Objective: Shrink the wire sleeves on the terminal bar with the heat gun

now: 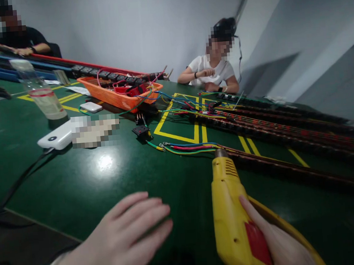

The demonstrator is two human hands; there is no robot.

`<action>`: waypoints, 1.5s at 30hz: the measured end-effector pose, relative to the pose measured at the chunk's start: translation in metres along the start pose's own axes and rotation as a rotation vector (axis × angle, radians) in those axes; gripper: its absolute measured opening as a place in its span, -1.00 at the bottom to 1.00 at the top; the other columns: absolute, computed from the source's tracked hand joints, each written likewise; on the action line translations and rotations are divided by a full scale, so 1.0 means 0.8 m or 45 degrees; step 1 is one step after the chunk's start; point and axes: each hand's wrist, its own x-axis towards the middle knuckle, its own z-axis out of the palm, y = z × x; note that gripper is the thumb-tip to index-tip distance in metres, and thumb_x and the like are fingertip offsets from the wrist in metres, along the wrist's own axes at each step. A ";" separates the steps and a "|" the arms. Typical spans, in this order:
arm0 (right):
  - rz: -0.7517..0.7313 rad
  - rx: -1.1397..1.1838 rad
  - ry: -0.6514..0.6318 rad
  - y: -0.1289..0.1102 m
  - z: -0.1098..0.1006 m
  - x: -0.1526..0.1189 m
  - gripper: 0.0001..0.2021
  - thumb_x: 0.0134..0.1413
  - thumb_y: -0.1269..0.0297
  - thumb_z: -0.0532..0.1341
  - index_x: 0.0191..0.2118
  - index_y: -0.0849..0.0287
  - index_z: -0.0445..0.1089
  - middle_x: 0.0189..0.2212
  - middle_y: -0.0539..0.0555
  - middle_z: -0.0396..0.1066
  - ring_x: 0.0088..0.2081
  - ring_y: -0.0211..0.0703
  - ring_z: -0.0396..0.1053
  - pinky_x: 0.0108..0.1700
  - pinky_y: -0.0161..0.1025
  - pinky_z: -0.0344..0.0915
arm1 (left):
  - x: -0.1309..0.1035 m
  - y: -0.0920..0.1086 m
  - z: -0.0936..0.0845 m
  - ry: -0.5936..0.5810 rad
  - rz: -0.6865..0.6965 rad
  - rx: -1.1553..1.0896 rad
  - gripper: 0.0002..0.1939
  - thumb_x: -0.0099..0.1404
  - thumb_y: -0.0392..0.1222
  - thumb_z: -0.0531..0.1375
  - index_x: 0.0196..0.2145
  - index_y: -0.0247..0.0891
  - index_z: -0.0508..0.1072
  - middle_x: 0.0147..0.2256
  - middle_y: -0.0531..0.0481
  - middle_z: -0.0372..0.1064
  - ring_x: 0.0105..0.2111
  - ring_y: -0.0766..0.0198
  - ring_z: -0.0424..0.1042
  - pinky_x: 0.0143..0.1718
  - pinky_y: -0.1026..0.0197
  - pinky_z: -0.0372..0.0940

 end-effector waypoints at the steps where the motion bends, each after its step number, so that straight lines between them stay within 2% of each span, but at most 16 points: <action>1: -0.009 0.000 0.015 -0.002 -0.002 0.001 0.01 -0.22 -0.17 0.17 0.28 0.25 -0.24 -0.09 0.11 0.33 -0.18 -0.14 0.38 -0.24 -0.34 0.39 | 0.012 -0.009 -0.005 0.001 -0.021 0.083 -0.65 0.19 -0.10 -0.05 -0.08 0.20 0.30 -0.05 0.21 0.26 -0.03 0.51 0.24 0.10 0.30 0.24; 4: 0.054 0.011 0.038 -0.004 -0.001 0.001 -0.02 -0.19 -0.18 0.15 0.28 0.23 -0.23 -0.08 0.15 0.31 -0.20 -0.15 0.38 -0.23 -0.31 0.38 | 0.069 -0.053 0.005 -0.050 -0.325 0.274 -0.58 0.22 -0.03 -0.11 0.02 0.04 0.23 0.07 0.10 0.11 0.07 0.35 0.14 0.14 0.13 0.19; 7: 0.069 -0.031 0.058 -0.003 0.003 0.000 -0.05 -0.18 -0.18 0.14 0.27 0.23 -0.19 -0.09 0.14 0.32 -0.22 -0.17 0.39 -0.25 -0.32 0.39 | 0.114 -0.109 0.028 -0.143 -0.557 0.325 -0.35 0.18 0.10 -0.09 0.17 -0.26 0.04 0.13 -0.14 -0.01 0.13 0.17 0.05 0.18 0.01 0.11; 8: 0.039 -0.053 0.071 -0.002 0.004 -0.001 -0.05 -0.17 -0.18 0.14 0.27 0.25 -0.18 -0.11 0.14 0.33 -0.22 -0.17 0.39 -0.26 -0.34 0.39 | 0.121 -0.128 0.033 -0.190 -0.575 0.313 -0.34 0.18 0.12 -0.11 0.15 -0.29 0.06 0.12 -0.15 -0.01 0.13 0.16 0.04 0.19 0.02 0.09; 11: -0.031 -0.091 0.105 0.000 0.004 -0.001 -0.03 -0.17 -0.18 0.14 0.26 0.32 -0.17 -0.17 0.11 0.37 -0.25 -0.22 0.39 -0.29 -0.40 0.38 | 0.124 -0.176 0.036 -0.190 -0.568 0.302 -0.36 0.19 0.18 -0.22 0.11 -0.22 0.13 0.14 -0.04 -0.02 0.17 0.19 -0.03 0.26 0.03 -0.01; 14: -0.044 -0.114 0.116 0.000 0.003 0.000 0.00 -0.19 -0.20 0.14 0.26 0.36 -0.17 -0.20 0.09 0.38 -0.26 -0.24 0.40 -0.30 -0.43 0.38 | 0.118 -0.204 0.025 -0.141 -0.697 0.337 -0.33 0.19 0.18 -0.26 0.04 -0.32 0.21 0.12 -0.10 0.02 0.14 0.19 0.02 0.24 0.03 0.01; 16: -0.041 -0.126 0.109 0.000 0.002 0.000 0.00 -0.21 -0.20 0.14 0.26 0.37 -0.16 -0.18 0.09 0.38 -0.25 -0.23 0.40 -0.28 -0.42 0.38 | 0.117 -0.206 0.020 -0.052 -0.735 0.386 -0.36 0.21 0.15 -0.26 -0.01 -0.34 0.26 0.06 -0.11 0.11 0.11 0.20 0.05 0.22 0.03 0.03; 18: -0.033 -0.126 0.096 -0.001 0.002 0.001 0.00 -0.21 -0.18 0.15 0.26 0.37 -0.16 -0.18 0.10 0.38 -0.25 -0.22 0.40 -0.28 -0.41 0.38 | 0.121 -0.194 0.021 0.035 -0.620 0.416 -0.43 0.22 0.10 -0.25 -0.03 -0.27 0.27 0.01 -0.07 0.17 0.07 0.26 0.10 0.19 0.05 0.05; 19: -0.029 -0.126 0.091 -0.001 0.002 0.001 0.00 -0.22 -0.17 0.15 0.26 0.37 -0.17 -0.17 0.10 0.38 -0.24 -0.22 0.40 -0.27 -0.41 0.38 | 0.124 -0.185 0.025 0.031 -0.504 0.391 -0.47 0.24 0.05 -0.26 -0.02 -0.21 0.26 0.01 -0.03 0.17 0.05 0.31 0.12 0.17 0.09 0.08; 21: -0.033 -0.133 0.091 0.000 0.002 0.002 -0.01 -0.21 -0.15 0.16 0.26 0.36 -0.18 -0.15 0.11 0.37 -0.23 -0.21 0.40 -0.26 -0.40 0.39 | 0.132 -0.165 0.036 -0.083 -0.245 0.309 -0.53 0.26 -0.02 -0.27 -0.01 -0.10 0.24 0.00 0.03 0.16 -0.02 0.43 0.18 0.09 0.21 0.14; 23: -0.047 -0.148 0.098 0.002 0.003 0.002 -0.01 -0.21 -0.16 0.15 0.26 0.36 -0.17 -0.11 0.13 0.35 -0.21 -0.21 0.40 -0.26 -0.39 0.39 | 0.138 -0.152 0.048 -0.141 -0.115 0.299 -0.56 0.25 -0.02 -0.23 -0.01 -0.06 0.24 0.01 0.05 0.14 -0.02 0.43 0.17 0.06 0.23 0.14; 25: -0.060 -0.147 0.094 0.004 0.004 0.002 -0.02 -0.20 -0.17 0.14 0.25 0.37 -0.15 -0.09 0.15 0.33 -0.20 -0.20 0.39 -0.25 -0.39 0.39 | 0.142 -0.149 0.055 -0.120 -0.135 0.290 -0.56 0.25 -0.01 -0.21 -0.02 -0.10 0.24 -0.01 0.02 0.14 -0.06 0.44 0.18 0.00 0.27 0.15; 28: -0.038 -0.116 0.057 0.004 0.003 0.001 -0.04 -0.19 -0.16 0.15 0.25 0.33 -0.14 -0.07 0.16 0.31 -0.18 -0.18 0.39 -0.24 -0.37 0.39 | 0.140 -0.156 0.055 -0.065 -0.217 0.250 -0.58 0.23 0.04 -0.16 -0.16 -0.21 0.33 -0.15 -0.01 0.22 -0.16 0.46 0.18 -0.11 0.32 0.13; 35: 0.299 0.148 -0.114 -0.013 -0.004 0.004 -0.05 -0.18 -0.10 0.20 0.28 0.09 -0.26 -0.17 0.05 0.36 -0.24 -0.17 0.38 -0.22 -0.27 0.34 | 0.135 -0.155 0.047 -0.130 -0.302 0.087 -0.55 0.18 0.14 -0.09 -0.32 -0.31 0.33 -0.33 0.03 0.28 -0.39 0.57 0.11 -0.35 0.42 -0.06; 39: 0.354 0.254 -0.188 -0.020 -0.007 0.015 -0.05 -0.19 -0.07 0.21 0.29 0.05 -0.28 -0.12 0.05 0.34 -0.21 -0.15 0.37 -0.24 -0.27 0.33 | 0.137 -0.153 0.045 -0.184 -0.385 -0.041 -0.51 0.18 0.17 -0.12 -0.37 -0.32 0.34 -0.34 0.04 0.31 -0.41 0.59 0.12 -0.36 0.46 -0.08; 45: 0.339 0.334 -0.194 -0.029 -0.007 0.024 -0.04 -0.22 -0.01 0.25 0.28 -0.02 -0.28 -0.10 0.02 0.33 -0.17 -0.17 0.36 -0.18 -0.26 0.31 | 0.139 -0.157 0.042 -0.198 -0.414 -0.173 -0.46 0.16 0.21 -0.12 -0.37 -0.32 0.38 -0.37 0.06 0.33 -0.41 0.58 0.16 -0.34 0.46 -0.06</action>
